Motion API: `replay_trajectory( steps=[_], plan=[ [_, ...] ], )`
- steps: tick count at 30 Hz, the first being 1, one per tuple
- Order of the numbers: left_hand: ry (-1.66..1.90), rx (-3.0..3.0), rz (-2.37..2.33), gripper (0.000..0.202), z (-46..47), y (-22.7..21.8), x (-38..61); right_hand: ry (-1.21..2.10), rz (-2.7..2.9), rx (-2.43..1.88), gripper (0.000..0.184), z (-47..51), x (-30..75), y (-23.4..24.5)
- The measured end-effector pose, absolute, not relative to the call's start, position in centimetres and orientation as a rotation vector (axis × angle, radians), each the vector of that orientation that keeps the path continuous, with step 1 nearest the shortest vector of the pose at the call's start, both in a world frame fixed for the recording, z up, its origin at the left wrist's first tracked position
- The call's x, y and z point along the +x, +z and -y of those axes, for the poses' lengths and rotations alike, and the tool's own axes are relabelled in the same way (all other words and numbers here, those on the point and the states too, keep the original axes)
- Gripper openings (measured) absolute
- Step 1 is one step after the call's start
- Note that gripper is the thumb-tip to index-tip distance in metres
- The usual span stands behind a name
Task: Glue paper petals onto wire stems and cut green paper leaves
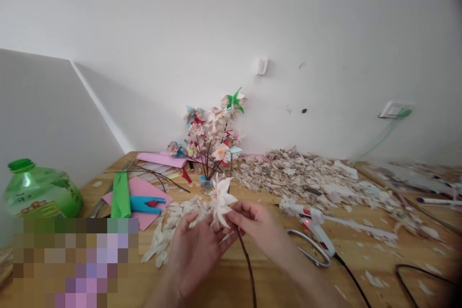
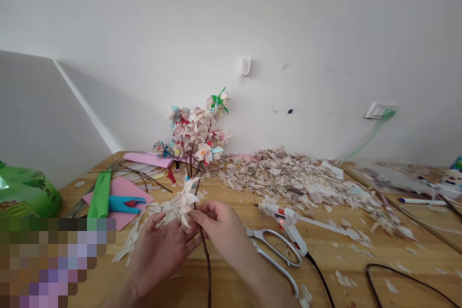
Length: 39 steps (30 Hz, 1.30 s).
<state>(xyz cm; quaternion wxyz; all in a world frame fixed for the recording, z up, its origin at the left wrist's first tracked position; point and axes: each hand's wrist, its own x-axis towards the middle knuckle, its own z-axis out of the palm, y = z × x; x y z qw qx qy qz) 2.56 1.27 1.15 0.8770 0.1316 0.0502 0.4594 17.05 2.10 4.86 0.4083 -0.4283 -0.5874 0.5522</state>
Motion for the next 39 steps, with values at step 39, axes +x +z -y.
replay_trajectory(
  steps=[39],
  plan=[
    [0.999, 0.364, -0.17, 0.032, -1.5, 1.6, 2.4, 1.242, 1.622, -1.226, 0.018, -1.2, 16.4, 6.0]
  ],
)
